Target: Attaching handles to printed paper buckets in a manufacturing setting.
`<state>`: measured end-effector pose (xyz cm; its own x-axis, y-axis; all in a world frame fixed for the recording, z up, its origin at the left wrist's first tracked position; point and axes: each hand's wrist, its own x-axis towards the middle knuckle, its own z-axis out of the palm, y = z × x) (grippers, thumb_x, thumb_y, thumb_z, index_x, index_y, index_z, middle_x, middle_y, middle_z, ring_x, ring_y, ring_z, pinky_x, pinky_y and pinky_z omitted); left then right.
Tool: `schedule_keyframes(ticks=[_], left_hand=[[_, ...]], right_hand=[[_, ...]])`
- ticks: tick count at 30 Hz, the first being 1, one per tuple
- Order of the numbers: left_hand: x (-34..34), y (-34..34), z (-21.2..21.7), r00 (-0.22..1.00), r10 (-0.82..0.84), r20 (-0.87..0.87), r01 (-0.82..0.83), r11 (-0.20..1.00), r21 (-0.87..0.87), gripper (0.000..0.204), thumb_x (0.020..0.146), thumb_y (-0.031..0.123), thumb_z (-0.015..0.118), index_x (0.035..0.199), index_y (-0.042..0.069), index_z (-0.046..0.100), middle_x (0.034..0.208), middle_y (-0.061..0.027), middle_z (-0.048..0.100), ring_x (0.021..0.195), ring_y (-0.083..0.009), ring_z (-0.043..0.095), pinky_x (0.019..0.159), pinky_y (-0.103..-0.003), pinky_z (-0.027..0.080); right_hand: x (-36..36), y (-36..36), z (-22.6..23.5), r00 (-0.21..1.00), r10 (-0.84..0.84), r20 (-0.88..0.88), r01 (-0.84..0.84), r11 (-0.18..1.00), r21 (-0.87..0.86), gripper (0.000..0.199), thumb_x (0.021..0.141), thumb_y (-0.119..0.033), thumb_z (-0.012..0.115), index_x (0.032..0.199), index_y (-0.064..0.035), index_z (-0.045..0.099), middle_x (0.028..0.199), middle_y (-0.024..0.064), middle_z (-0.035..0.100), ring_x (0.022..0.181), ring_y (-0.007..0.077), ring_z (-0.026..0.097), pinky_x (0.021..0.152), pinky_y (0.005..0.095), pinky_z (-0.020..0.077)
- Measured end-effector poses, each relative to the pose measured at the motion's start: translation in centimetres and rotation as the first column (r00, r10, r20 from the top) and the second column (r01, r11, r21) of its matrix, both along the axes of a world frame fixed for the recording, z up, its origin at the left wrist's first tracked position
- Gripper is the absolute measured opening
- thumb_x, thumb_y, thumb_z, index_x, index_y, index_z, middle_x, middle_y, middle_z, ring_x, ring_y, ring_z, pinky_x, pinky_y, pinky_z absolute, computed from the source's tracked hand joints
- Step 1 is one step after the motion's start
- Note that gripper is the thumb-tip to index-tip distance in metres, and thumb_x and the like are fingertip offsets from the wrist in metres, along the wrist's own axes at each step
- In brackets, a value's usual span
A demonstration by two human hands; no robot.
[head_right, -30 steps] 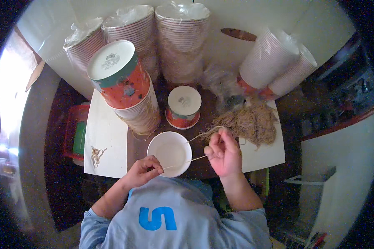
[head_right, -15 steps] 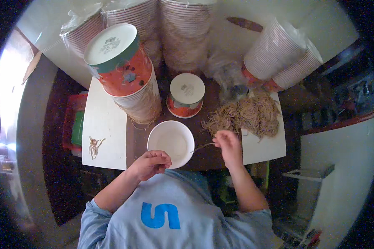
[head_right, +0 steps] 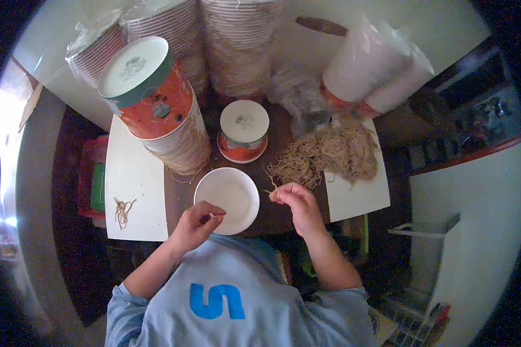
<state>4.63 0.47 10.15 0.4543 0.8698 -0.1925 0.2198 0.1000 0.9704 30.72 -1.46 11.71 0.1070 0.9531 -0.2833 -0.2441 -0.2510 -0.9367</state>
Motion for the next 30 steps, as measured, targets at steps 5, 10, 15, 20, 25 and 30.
schedule_keyframes(ticks=[5, 10, 15, 20, 25, 30], left_hand=[[2.3, 0.7, 2.8, 0.974, -0.161, 0.157, 0.175, 0.981, -0.081, 0.024, 0.090, 0.023, 0.057, 0.098, 0.002, 0.064, 0.086, -0.0023, 0.058, 0.074, -0.0093, 0.052, 0.066, -0.025, 0.044], [4.2, -0.3, 3.5, 0.886, 0.006, 0.464, 0.308, 0.739, -0.599, 0.025, 0.092, 0.024, 0.052, 0.097, 0.002, 0.064, 0.075, 0.0011, 0.056, 0.065, -0.0063, 0.046, 0.055, -0.022, 0.036], [3.1, 0.4, 2.3, 0.821, 0.221, 0.527, 0.271, 0.662, -0.699, 0.021, 0.091, 0.022, 0.054, 0.092, 0.003, 0.063, 0.072, 0.0018, 0.056, 0.054, -0.0055, 0.041, 0.049, -0.020, 0.031], [0.8, 1.9, 1.8, 0.783, 0.406, 0.471, 0.074, 0.692, -0.718, 0.016, 0.090, 0.015, 0.053, 0.090, 0.002, 0.062, 0.067, 0.0008, 0.053, 0.048, -0.0055, 0.036, 0.044, -0.021, 0.028], [0.2, 2.1, 1.2, 0.730, 0.468, 0.499, -0.005, 0.733, -0.680, 0.013, 0.088, 0.012, 0.054, 0.088, 0.001, 0.062, 0.070, 0.0007, 0.054, 0.049, -0.0046, 0.036, 0.044, -0.020, 0.028], [0.1, 1.8, 0.7, 0.732, 0.456, 0.506, -0.114, 0.814, -0.569, 0.011, 0.087, 0.013, 0.060, 0.090, 0.002, 0.063, 0.082, 0.0000, 0.061, 0.054, -0.0015, 0.039, 0.046, -0.017, 0.029]], right_hand=[[-0.6, -0.3, 5.6, 0.933, 0.311, -0.181, -0.325, 0.945, -0.049, 0.011, 0.087, -0.011, 0.047, 0.087, -0.0026, 0.055, 0.080, 0.0071, 0.061, 0.063, 0.0113, 0.054, 0.057, 0.0217, 0.0432], [-3.3, -1.3, 7.6, 0.666, 0.435, 0.606, -0.584, 0.810, 0.061, 0.011, 0.086, -0.012, 0.055, 0.083, -0.0015, 0.053, 0.073, 0.0068, 0.060, 0.065, 0.0174, 0.059, 0.058, 0.0306, 0.0465], [-4.3, -2.7, 7.6, 0.489, 0.502, 0.713, -0.704, 0.710, -0.017, 0.008, 0.083, -0.009, 0.058, 0.083, -0.0017, 0.056, 0.075, 0.0105, 0.059, 0.069, 0.0237, 0.060, 0.063, 0.0321, 0.0474], [-2.1, -2.7, 7.1, 0.385, 0.580, 0.718, -0.717, 0.677, -0.162, 0.009, 0.084, -0.012, 0.056, 0.084, -0.0029, 0.056, 0.076, 0.0109, 0.061, 0.071, 0.0264, 0.060, 0.063, 0.0347, 0.0474], [-0.2, -2.9, 5.0, 0.261, 0.671, 0.694, -0.717, 0.616, -0.326, 0.012, 0.085, -0.015, 0.054, 0.085, -0.0037, 0.057, 0.076, 0.0124, 0.061, 0.072, 0.0290, 0.061, 0.064, 0.0373, 0.0475], [1.6, -2.3, 3.1, 0.056, 0.660, 0.750, -0.511, 0.664, -0.546, 0.017, 0.083, -0.019, 0.050, 0.085, -0.0041, 0.057, 0.084, 0.0161, 0.061, 0.084, 0.0342, 0.059, 0.072, 0.0447, 0.0450]])
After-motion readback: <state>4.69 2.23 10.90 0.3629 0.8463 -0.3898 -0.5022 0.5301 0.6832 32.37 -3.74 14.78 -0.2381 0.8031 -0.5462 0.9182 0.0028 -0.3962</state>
